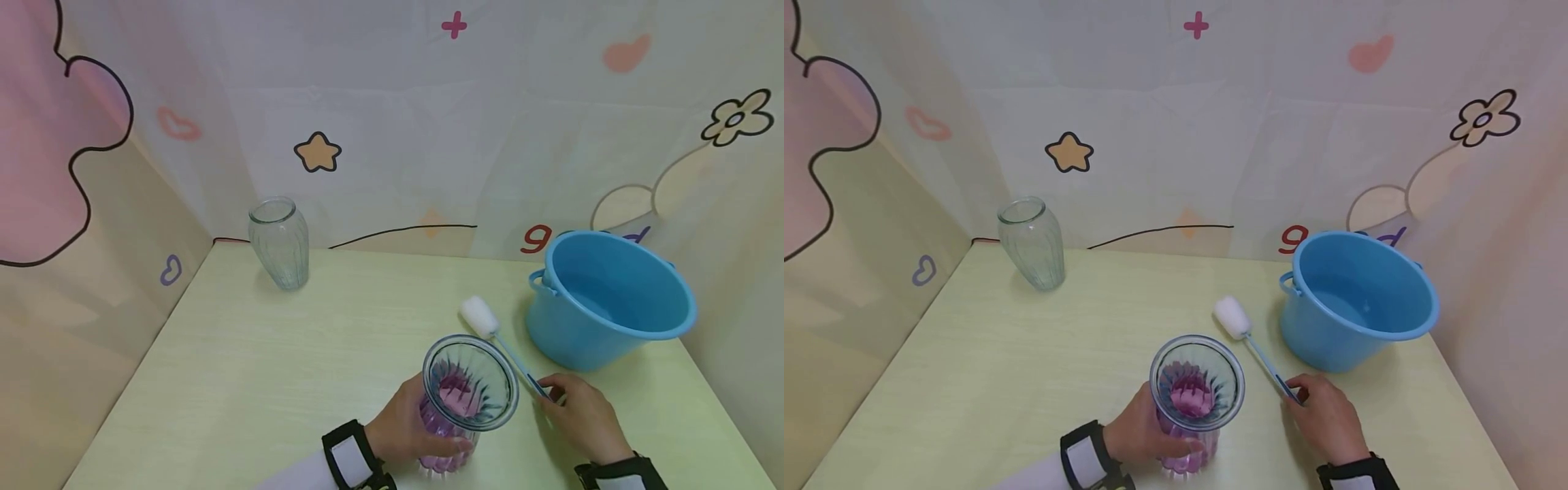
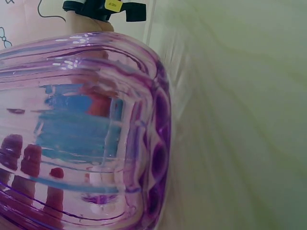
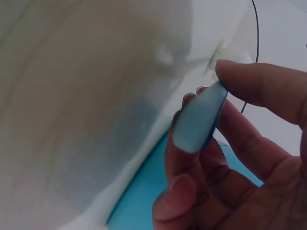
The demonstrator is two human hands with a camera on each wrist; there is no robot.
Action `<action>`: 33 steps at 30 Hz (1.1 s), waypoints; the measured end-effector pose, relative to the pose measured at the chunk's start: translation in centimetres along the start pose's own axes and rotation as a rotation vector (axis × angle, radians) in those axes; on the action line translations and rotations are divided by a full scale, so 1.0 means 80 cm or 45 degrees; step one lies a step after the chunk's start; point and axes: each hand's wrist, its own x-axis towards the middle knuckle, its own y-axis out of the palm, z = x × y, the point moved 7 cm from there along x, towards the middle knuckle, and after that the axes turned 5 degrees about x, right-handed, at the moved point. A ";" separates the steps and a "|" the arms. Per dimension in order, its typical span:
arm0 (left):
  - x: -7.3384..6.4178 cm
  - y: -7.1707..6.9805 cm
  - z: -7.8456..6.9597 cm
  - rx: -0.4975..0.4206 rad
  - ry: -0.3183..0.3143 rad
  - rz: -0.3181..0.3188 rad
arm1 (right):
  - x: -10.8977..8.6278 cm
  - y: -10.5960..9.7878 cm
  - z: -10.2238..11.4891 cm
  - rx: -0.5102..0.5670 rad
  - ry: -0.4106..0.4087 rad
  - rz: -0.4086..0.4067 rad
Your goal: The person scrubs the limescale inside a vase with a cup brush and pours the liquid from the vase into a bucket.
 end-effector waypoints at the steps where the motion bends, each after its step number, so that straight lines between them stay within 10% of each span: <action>1: 0.000 0.000 0.000 -0.001 0.005 0.000 | 0.001 0.003 -0.002 0.011 0.013 0.020; 15: 0.001 0.001 0.001 0.024 0.006 0.003 | 0.002 0.009 -0.005 0.007 -0.033 0.032; 22: 0.001 0.000 0.001 0.023 0.010 0.006 | -0.015 -0.002 0.024 0.085 -0.187 -0.063; 33: 0.001 0.001 0.000 0.001 0.015 0.008 | -0.048 0.019 0.090 0.471 -0.560 0.149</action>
